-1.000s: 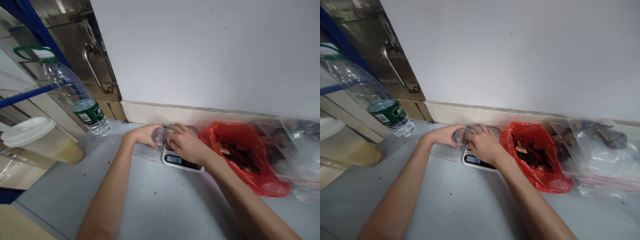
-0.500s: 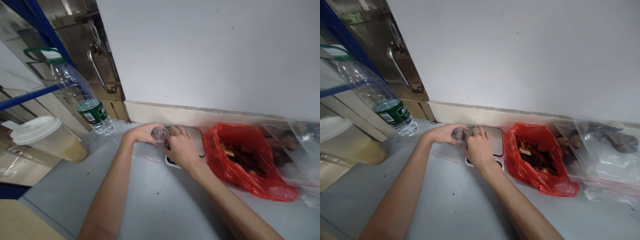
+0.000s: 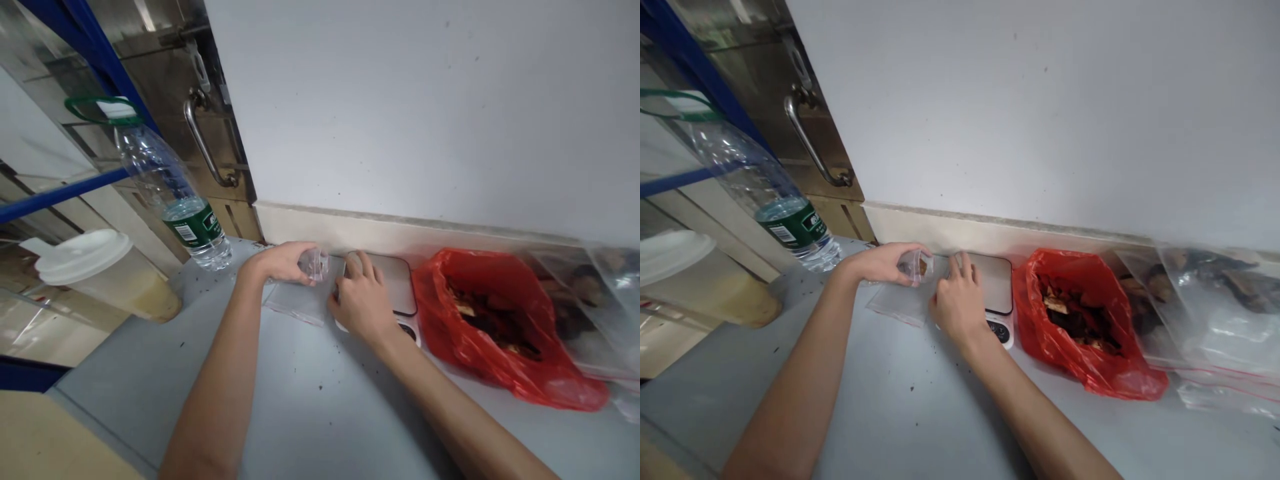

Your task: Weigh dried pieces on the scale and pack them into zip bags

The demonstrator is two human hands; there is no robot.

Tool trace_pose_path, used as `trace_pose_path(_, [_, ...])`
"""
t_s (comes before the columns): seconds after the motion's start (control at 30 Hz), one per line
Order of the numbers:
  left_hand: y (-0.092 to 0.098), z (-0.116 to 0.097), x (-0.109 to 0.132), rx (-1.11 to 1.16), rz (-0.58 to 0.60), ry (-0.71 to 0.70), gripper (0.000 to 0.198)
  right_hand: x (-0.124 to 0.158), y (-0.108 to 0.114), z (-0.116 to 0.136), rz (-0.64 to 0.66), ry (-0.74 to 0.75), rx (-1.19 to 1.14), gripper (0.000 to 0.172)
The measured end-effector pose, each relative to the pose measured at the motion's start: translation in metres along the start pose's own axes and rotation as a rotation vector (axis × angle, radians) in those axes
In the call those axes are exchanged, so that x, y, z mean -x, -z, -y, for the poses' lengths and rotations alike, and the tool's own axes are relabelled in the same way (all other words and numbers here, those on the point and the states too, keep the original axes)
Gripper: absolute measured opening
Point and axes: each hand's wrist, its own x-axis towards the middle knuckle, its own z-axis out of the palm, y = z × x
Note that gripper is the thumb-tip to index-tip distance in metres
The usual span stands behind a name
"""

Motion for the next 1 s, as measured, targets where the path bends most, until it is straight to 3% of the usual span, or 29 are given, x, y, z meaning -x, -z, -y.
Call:
trace_pose_path(0.2, [0.003, 0.003, 0.006, -0.062, 0.044, 0.067, 0.069, -0.001, -0.002, 0.002, -0.043, 0.023, 0.011, 0.036])
trace_pose_path(0.33, [0.006, 0.0, 0.008, -0.06, 0.138, 0.129, 0.059, -0.002, -0.002, 0.002, 0.009, 0.093, 0.039, 0.037])
trace_pose_path(0.43, [0.008, -0.004, 0.01, -0.108, 0.131, 0.138, 0.056, -0.002, -0.001, 0.004, 0.024, 0.12, 0.033, 0.035])
trace_pose_path(0.63, [0.01, -0.011, 0.016, -0.09, 0.136, 0.114, 0.046, -0.004, 0.001, 0.0, -0.064, 0.043, -0.06, 0.036])
trace_pose_path(0.73, [0.013, -0.016, 0.021, -0.054, 0.103, 0.051, 0.052, -0.006, 0.008, -0.008, -0.163, -0.004, -0.322, 0.029])
trace_pose_path(0.87, [0.017, -0.025, 0.026, 0.064, 0.03, -0.134, 0.055, -0.003, 0.029, -0.026, -0.234, 0.204, -0.77, 0.026])
trace_pose_path(1.0, [0.018, -0.032, 0.025, 0.201, -0.012, -0.27, 0.067, 0.007, 0.054, -0.045, -0.324, 0.305, -0.859, 0.037])
